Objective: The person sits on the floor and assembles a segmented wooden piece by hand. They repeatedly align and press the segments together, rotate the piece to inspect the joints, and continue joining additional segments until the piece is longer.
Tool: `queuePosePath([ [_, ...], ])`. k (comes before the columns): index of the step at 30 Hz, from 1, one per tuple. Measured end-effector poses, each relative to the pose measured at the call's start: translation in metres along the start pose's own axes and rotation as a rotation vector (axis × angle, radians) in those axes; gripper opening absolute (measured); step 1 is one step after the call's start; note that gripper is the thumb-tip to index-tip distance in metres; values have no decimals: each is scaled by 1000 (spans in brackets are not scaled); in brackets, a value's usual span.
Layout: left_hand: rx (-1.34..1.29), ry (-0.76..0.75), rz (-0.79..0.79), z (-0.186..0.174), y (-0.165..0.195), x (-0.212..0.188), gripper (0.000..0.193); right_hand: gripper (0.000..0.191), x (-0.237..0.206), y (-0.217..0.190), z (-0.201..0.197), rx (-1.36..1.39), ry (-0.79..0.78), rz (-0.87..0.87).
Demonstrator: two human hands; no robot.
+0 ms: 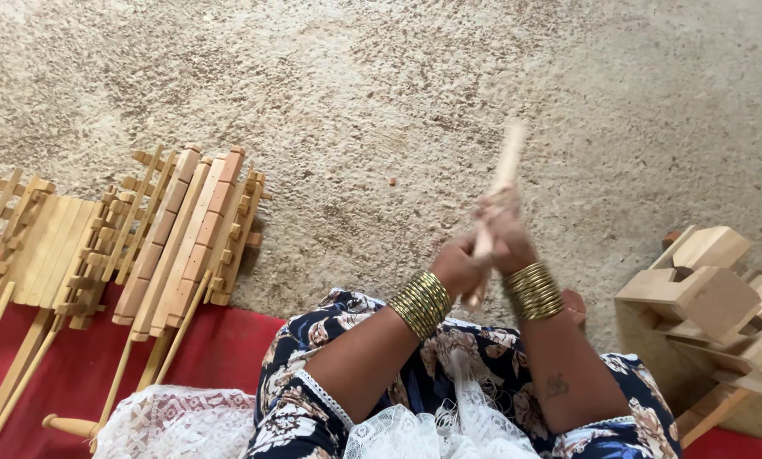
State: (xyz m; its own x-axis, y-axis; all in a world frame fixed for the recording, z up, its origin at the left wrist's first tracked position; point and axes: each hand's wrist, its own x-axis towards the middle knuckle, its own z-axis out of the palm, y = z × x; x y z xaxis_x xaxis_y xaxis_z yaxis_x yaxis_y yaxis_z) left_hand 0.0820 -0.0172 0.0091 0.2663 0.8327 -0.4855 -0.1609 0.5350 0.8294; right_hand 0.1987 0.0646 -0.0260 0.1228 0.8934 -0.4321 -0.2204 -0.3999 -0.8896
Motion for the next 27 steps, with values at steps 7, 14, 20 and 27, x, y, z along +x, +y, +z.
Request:
queuePosePath([
  [7,219,-243,-67,5,-10,-2,59,69,14,-19,-71,-84,59,-323],
  [14,-103,-205,-33,-25,-9,31,69,78,-21,6,-4,230,-329,21],
  [20,-56,-390,3,-12,-5,9,74,83,-34,-35,-9,25,4,-124],
  [27,-73,-602,-134,13,-23,-14,101,68,-27,-75,-69,155,184,-283],
])
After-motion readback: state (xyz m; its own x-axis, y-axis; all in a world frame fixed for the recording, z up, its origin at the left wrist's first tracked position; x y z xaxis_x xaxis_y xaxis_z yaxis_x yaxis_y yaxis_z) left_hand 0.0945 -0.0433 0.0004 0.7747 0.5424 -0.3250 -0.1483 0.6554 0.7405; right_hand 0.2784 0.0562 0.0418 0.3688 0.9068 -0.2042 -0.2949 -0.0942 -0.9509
